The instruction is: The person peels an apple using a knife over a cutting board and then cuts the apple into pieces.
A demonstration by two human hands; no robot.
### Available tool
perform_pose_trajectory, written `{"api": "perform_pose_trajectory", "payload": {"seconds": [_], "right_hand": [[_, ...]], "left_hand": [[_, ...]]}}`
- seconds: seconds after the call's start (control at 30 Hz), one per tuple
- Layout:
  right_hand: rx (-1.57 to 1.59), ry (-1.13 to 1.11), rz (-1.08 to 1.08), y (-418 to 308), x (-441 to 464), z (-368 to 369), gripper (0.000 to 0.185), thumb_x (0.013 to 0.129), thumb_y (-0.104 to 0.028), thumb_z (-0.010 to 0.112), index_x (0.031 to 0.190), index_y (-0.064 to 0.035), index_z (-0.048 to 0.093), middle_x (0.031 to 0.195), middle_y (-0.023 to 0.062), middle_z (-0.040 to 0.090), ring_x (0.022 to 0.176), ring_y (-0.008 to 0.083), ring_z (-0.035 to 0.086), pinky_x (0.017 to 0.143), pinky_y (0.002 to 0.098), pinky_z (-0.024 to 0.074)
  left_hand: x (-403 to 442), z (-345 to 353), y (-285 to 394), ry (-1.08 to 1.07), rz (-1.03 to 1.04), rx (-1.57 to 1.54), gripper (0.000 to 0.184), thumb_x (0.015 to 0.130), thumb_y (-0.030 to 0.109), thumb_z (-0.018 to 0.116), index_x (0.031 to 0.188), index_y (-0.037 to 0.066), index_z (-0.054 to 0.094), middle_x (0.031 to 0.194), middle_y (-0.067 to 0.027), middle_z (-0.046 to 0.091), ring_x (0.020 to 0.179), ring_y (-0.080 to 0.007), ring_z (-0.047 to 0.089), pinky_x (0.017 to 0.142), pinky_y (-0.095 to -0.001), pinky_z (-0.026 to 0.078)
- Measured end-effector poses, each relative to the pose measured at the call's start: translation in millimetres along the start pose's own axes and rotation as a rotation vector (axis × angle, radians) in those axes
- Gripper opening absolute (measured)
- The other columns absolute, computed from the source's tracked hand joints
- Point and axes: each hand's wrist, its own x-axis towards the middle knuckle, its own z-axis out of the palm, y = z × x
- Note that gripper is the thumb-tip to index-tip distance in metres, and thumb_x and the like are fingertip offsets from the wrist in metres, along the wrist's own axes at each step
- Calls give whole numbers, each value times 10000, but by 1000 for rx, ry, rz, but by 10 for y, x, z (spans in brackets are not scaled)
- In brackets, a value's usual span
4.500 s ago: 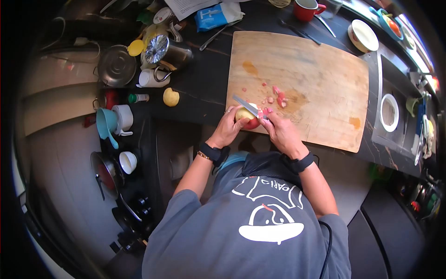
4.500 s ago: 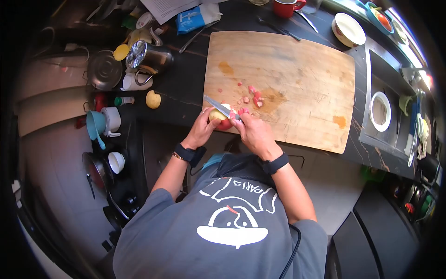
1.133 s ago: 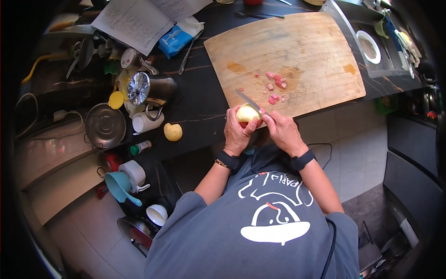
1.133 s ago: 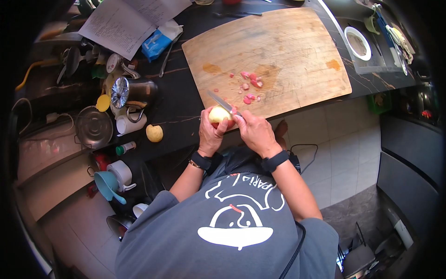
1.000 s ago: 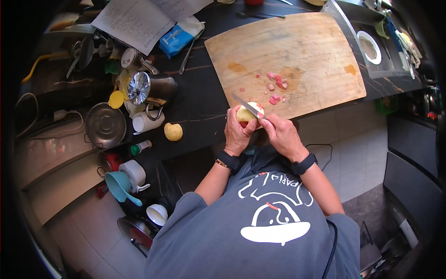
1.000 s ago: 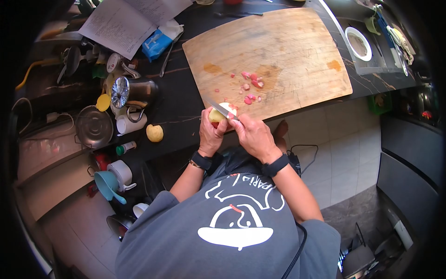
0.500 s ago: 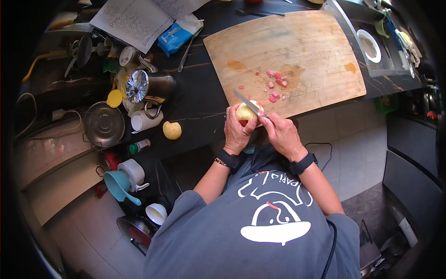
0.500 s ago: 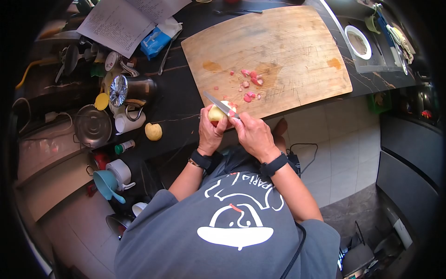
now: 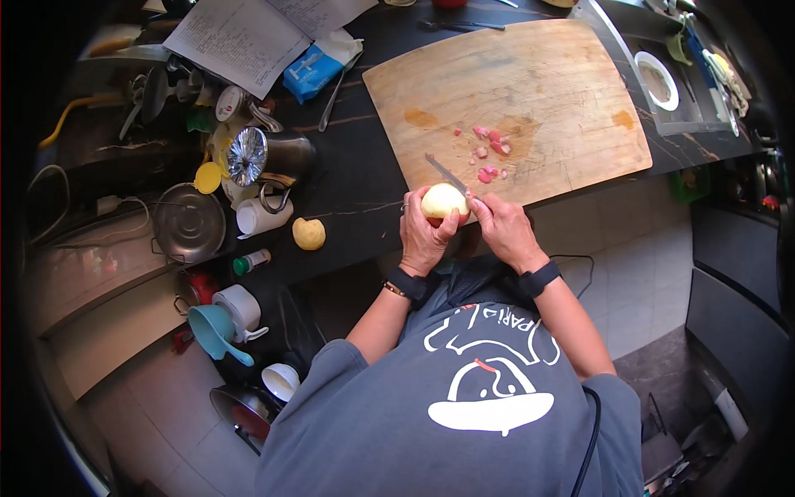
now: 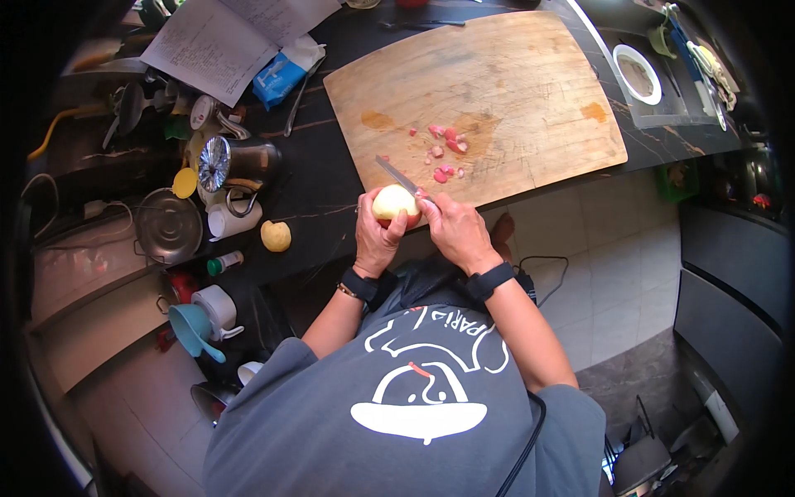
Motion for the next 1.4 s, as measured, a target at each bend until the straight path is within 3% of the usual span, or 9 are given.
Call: {"api": "perform_pose_trajectory", "payload": {"seconds": [0.4,0.73,0.83,0.9,1.03,1.3,1.4], "right_hand": [[-84,-59,-19,-150,-98,-71,251,945,-289,586,885,-48,622,702,226,622,710,431,623,594,491,484],[34,-110,41,23,3,-40,260,957,-282,569,934,-37,654,796,235,643,765,433,630,653,464,497],[161,-17,-60,-97,-93,-60,262,959,-287,568,920,-39,643,774,230,639,747,435,626,631,465,491],[23,-112,-14,-113,-118,-96,263,959,-291,568,905,-40,626,745,228,632,727,439,620,612,476,486],[6,-87,5,-102,-126,-73,279,959,-295,570,868,-33,606,721,225,624,714,445,614,598,488,481],[64,-133,-10,-67,-56,-114,289,958,-291,568,996,-18,657,872,266,647,806,444,626,672,468,504],[99,-94,-31,-30,-61,-79,289,958,-280,568,954,-2,645,861,263,644,838,445,621,691,465,498]], "left_hand": [[-27,-3,-25,-5,7,-45,682,746,535,702,1142,10,520,1026,-178,567,890,-354,616,748,-435,502],[-37,-29,-55,-28,79,-37,735,738,553,700,1177,-3,502,1059,-189,557,899,-354,623,757,-430,517],[-44,-9,-106,-18,85,-58,734,737,551,701,1182,3,499,1072,-189,553,902,-353,621,751,-429,519],[-62,-10,-92,-19,60,-80,731,737,547,703,1184,7,499,1075,-188,553,912,-352,618,761,-429,516],[-47,-30,-46,-34,42,-68,722,734,533,711,1189,13,499,1073,-186,552,934,-350,611,780,-432,508],[-53,-34,-85,-41,102,-62,701,726,491,723,1191,17,497,1076,-185,550,929,-349,605,778,-430,502],[-64,-28,-115,-42,117,-63,695,721,475,726,1192,17,496,1083,-187,548,941,-347,597,791,-431,494]]}}
